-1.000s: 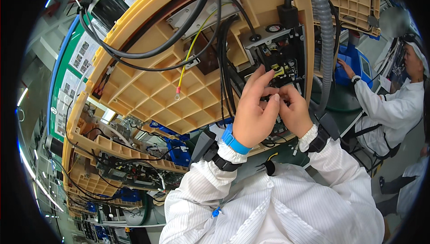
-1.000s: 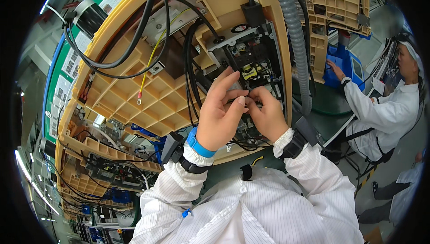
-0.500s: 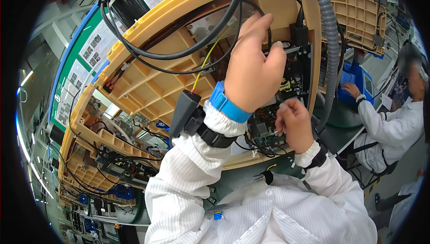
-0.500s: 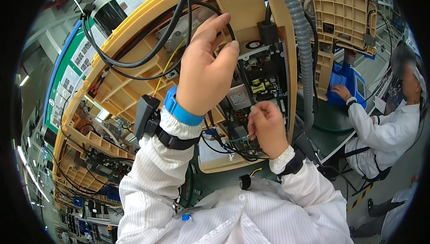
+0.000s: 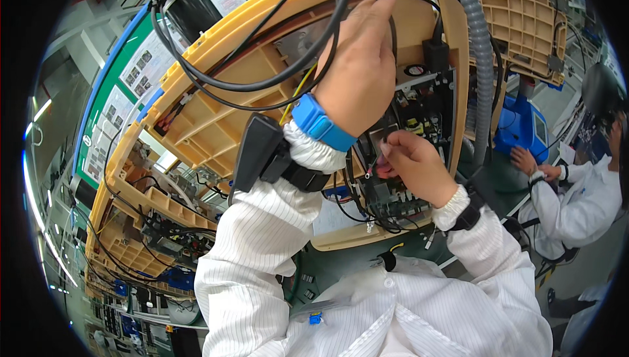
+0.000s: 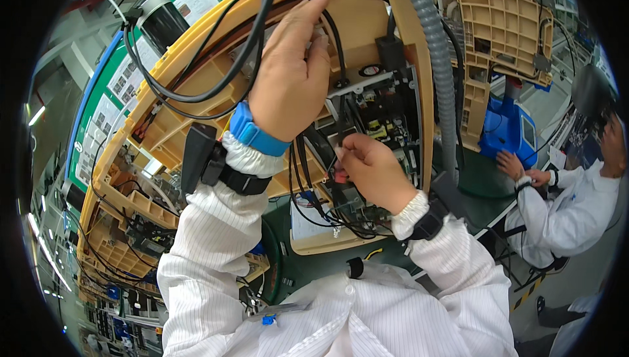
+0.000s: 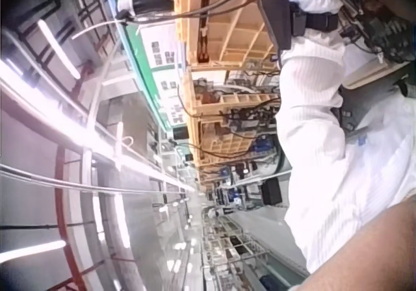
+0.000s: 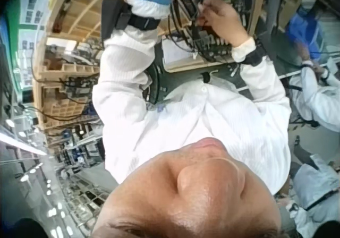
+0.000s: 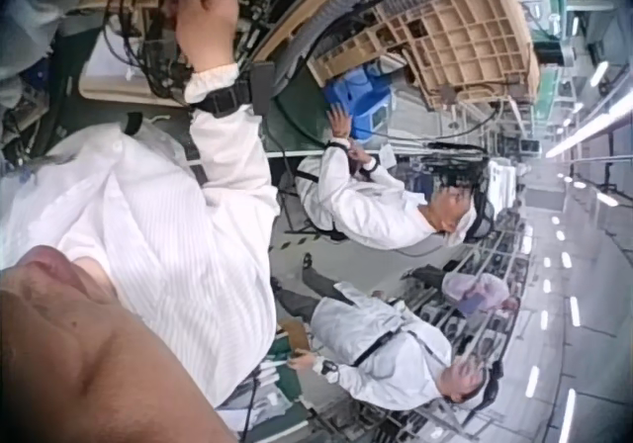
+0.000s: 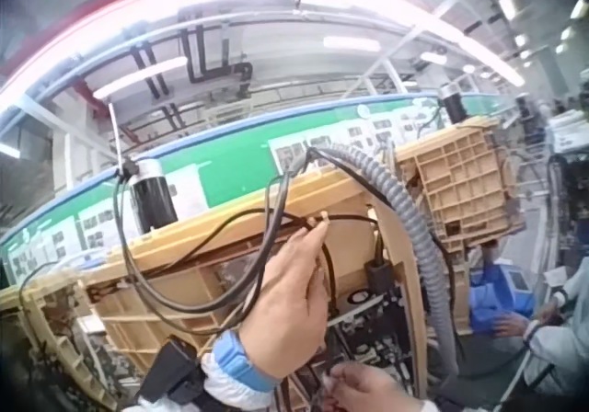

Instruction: Connecting and organizing internal wiring on a circuit board within a plastic assembly.

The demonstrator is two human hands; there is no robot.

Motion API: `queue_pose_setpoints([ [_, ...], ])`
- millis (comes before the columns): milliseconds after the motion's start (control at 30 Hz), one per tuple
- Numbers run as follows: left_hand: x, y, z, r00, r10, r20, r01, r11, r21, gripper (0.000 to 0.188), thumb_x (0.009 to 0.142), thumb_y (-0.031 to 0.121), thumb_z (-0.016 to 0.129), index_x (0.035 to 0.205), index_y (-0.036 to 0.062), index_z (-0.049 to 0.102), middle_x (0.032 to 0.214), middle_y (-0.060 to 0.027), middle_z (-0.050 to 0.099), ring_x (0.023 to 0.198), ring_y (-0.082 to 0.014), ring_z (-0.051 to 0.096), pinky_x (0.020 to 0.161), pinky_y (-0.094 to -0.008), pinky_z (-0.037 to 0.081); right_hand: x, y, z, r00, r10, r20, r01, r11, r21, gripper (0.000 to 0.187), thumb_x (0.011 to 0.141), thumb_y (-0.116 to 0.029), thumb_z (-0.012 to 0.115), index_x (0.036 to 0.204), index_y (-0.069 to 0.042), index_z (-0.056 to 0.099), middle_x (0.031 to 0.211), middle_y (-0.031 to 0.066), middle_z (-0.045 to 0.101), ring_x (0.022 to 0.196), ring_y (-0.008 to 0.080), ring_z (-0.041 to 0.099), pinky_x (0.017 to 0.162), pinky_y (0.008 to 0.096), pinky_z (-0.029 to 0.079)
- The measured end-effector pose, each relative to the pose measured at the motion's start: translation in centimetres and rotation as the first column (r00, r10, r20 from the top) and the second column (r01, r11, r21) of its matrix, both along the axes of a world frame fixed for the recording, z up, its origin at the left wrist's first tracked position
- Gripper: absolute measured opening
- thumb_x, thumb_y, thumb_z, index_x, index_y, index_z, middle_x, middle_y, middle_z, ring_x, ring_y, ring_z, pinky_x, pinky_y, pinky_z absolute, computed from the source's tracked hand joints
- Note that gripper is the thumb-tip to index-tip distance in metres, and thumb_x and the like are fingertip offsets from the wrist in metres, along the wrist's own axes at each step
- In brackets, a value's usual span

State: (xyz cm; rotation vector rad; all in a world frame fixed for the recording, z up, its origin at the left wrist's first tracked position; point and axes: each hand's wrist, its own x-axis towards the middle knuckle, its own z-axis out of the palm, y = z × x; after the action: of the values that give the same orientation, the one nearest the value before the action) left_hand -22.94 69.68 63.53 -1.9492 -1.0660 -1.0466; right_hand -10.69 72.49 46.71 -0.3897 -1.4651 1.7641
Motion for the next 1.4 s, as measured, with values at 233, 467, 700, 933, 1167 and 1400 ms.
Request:
queue_pose_setpoints([
  [233,0.2,0.2,1.1,0.985,-0.057,0.160,0.071,0.994,-0.082,0.032,0.097,0.001,0.050,0.128,0.0010,0.060,0.117,-0.0184,0.064,0.103,-0.0304,0.065,0.091,-0.0356,0.050,3.0,2.0,11.3,0.817,-0.526,-0.235,0.539,0.554,0.634,0.024,0.093,-0.007,0.061,0.115,0.002,0.062,0.096,0.0200,0.070,0.082,0.0319,0.070,0.076,0.0380,0.054],
  [467,0.7,-0.5,0.7,0.977,-0.105,0.186,0.117,0.992,-0.051,0.038,0.094,0.002,0.053,0.131,-0.0023,0.055,0.119,-0.0229,0.062,0.107,-0.0377,0.063,0.094,-0.0392,0.050,-0.4,4.3,14.0,0.694,-0.624,-0.359,0.605,0.235,0.760,0.034,0.093,-0.008,0.057,0.128,-0.009,0.055,0.112,0.0193,0.069,0.097,0.0390,0.069,0.078,0.0444,0.054],
  [700,-0.5,-7.5,-1.8,0.988,0.137,-0.076,-0.143,0.987,-0.068,0.064,0.079,-0.001,0.064,0.142,-0.0006,0.050,0.141,-0.0241,0.052,0.134,-0.0442,0.047,0.115,-0.0516,0.033,2.0,7.1,15.8,0.637,-0.527,-0.562,0.610,-0.100,0.786,0.041,0.093,0.003,0.055,0.132,-0.009,0.062,0.104,0.0165,0.068,0.089,0.0294,0.068,0.082,0.0349,0.053],
  [933,-7.4,-9.4,-1.8,0.794,0.558,-0.240,-0.544,0.829,0.128,0.068,0.080,0.012,0.067,0.146,0.0042,0.050,0.154,-0.0167,0.043,0.146,-0.0344,0.036,0.122,-0.0532,0.019,2.1,6.8,16.3,0.706,-0.557,-0.437,0.650,0.266,0.712,0.031,0.090,0.008,0.057,0.116,-0.003,0.068,0.095,0.0144,0.065,0.088,0.0275,0.065,0.082,0.0343,0.051],
  [1167,-10.8,-9.4,-0.8,0.797,0.542,-0.267,-0.484,0.837,0.254,0.051,0.086,0.015,0.066,0.136,0.0074,0.061,0.146,-0.0154,0.054,0.136,-0.0367,0.047,0.117,-0.0502,0.029,2.8,8.7,16.9,0.605,-0.500,-0.620,0.548,-0.303,0.780,0.031,0.086,0.008,0.057,0.113,-0.004,0.067,0.101,0.0140,0.065,0.091,0.0326,0.064,0.079,0.0378,0.052],
  [1400,-12.3,-8.3,-0.6,0.809,0.522,-0.270,-0.428,0.838,0.338,0.044,0.092,0.024,0.061,0.130,0.0036,0.065,0.137,-0.0155,0.061,0.128,-0.0367,0.053,0.113,-0.0482,0.034,1.9,8.3,16.6,0.565,-0.592,-0.575,0.440,-0.373,0.817,0.029,0.087,0.013,0.055,0.111,0.001,0.066,0.103,0.0114,0.061,0.085,0.0278,0.063,0.077,0.0297,0.049],
])
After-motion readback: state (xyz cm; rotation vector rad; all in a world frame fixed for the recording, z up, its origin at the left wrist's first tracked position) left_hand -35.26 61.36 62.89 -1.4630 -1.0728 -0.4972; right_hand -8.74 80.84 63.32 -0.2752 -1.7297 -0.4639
